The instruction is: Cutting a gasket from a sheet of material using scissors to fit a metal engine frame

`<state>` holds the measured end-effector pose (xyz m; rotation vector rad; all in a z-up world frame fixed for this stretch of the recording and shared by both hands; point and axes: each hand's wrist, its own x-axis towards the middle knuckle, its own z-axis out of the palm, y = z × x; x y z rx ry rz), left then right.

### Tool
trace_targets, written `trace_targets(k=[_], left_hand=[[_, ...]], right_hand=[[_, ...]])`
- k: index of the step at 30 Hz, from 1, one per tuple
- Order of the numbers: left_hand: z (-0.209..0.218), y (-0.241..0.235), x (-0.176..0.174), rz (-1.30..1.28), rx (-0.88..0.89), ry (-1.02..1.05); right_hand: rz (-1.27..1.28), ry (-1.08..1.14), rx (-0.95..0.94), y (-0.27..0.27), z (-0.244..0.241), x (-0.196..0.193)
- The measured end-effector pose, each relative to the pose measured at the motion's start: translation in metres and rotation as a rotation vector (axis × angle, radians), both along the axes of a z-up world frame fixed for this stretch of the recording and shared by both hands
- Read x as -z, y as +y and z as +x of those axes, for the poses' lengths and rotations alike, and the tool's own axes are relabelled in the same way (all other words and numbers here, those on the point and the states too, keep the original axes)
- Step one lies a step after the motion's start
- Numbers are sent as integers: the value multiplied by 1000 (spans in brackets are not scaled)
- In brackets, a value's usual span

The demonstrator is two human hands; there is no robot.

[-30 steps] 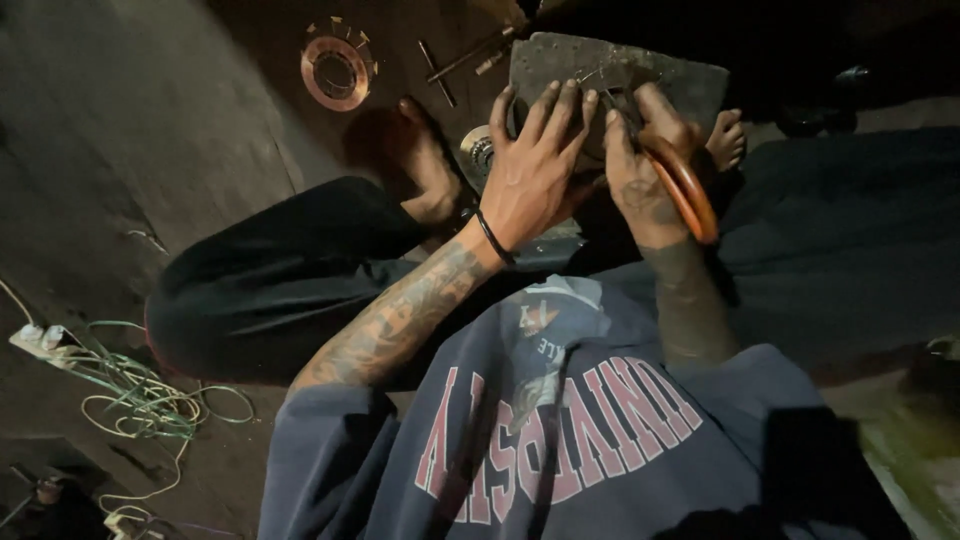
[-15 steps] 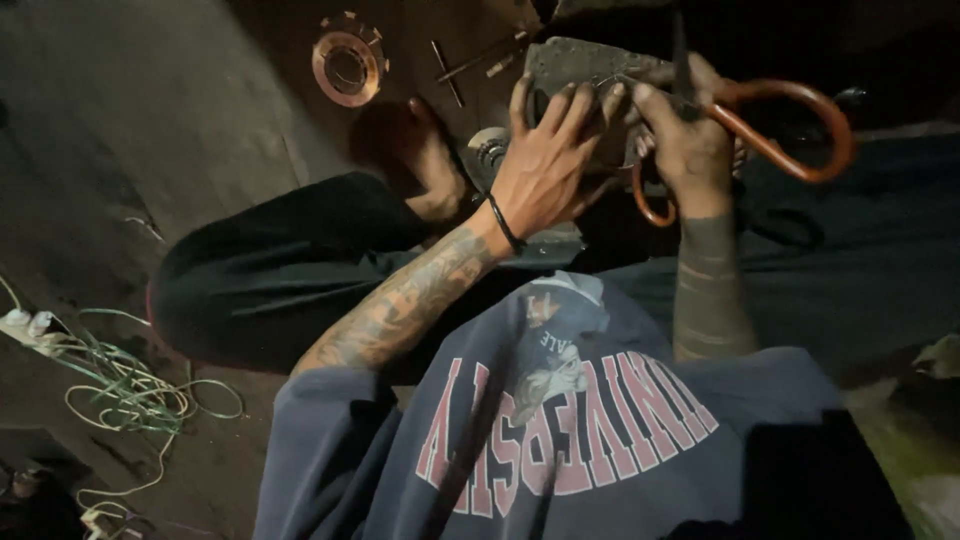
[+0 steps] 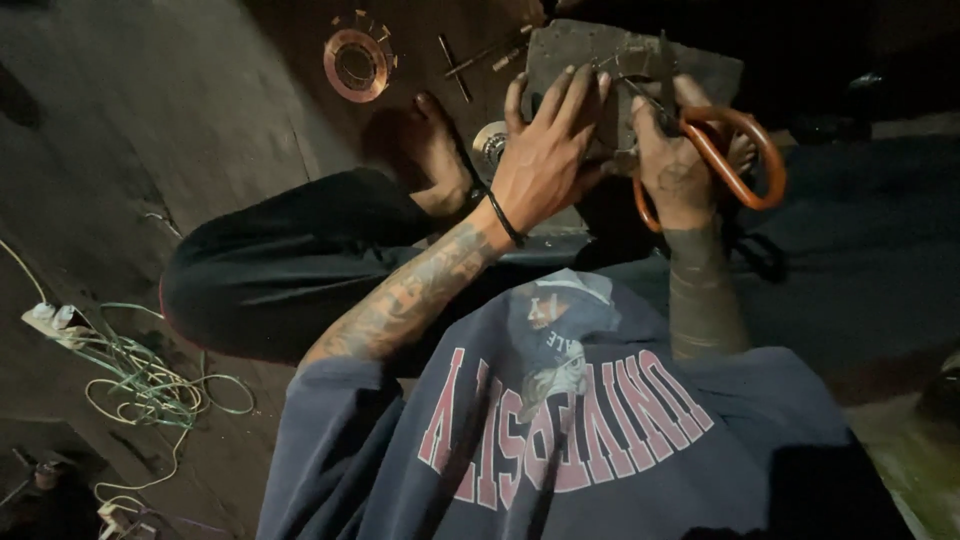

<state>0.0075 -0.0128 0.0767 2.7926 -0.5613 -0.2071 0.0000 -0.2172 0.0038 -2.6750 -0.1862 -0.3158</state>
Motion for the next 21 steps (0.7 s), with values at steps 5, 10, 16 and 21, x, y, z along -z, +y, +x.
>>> trace_targets(k=[5,10,16,21], left_hand=[[0,0,6,22,-15,-31],[2,0,4,48,-4,-27],[2,-3,9,50,-16,-8],[2,-1,7,75,-6,19]], right_hand=[[-807,-272,-46,-32,-23,89],[-200,-162,-82,15,4,-30],[-805,-196,-132,-19,-16,43],[-52,7,-116,-5,0,-1]])
